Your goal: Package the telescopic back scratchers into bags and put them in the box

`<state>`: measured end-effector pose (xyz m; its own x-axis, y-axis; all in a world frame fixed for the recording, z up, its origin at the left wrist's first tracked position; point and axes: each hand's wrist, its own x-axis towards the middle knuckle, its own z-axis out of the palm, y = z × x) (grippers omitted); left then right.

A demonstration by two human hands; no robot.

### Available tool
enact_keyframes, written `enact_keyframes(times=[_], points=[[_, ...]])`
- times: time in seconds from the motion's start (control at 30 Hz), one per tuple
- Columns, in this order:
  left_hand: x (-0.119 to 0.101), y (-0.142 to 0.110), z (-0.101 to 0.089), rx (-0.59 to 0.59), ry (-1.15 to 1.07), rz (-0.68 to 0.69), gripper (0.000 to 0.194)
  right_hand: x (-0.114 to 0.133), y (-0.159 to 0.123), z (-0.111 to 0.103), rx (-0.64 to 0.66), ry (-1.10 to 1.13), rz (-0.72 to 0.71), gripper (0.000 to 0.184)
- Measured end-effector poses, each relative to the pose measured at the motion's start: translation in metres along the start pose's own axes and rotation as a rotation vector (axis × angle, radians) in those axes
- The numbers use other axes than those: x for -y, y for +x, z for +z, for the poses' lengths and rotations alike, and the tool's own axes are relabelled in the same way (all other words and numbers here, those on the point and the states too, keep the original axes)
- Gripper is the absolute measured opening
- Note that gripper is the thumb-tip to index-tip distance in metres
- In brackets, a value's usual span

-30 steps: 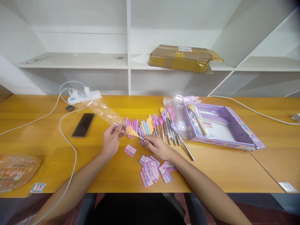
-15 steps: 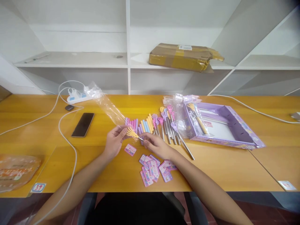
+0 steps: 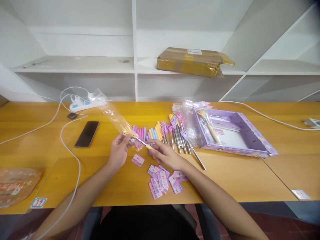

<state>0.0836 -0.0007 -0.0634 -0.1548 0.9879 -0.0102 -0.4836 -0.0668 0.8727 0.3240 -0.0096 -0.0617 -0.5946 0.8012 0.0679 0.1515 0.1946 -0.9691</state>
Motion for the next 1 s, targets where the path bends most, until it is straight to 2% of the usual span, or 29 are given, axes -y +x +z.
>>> enact_keyframes(times=[0.1,0.2,0.33,0.4,0.77,1.0], points=[[-0.012,0.013,-0.005,-0.121,-0.092,0.047,0.030,0.002,-0.001,-0.003,0.015,0.056,-0.013,0.043],[-0.017,0.021,-0.011,-0.172,-0.155,0.037,0.031,0.006,-0.002,-0.005,0.056,0.189,-0.046,0.040],[-0.018,0.022,-0.014,-0.150,-0.204,-0.003,0.030,0.010,-0.004,-0.006,0.155,0.379,-0.050,0.040],[-0.018,0.022,-0.014,-0.138,-0.215,-0.006,0.032,0.010,-0.004,-0.007,0.165,0.425,-0.045,0.038],[-0.019,0.026,-0.015,-0.176,-0.210,-0.059,0.027,-0.001,-0.003,-0.005,0.012,0.480,-0.064,0.021],[-0.017,0.012,-0.005,-0.054,-0.163,-0.064,0.032,-0.011,-0.004,0.002,0.015,0.347,-0.011,0.030]])
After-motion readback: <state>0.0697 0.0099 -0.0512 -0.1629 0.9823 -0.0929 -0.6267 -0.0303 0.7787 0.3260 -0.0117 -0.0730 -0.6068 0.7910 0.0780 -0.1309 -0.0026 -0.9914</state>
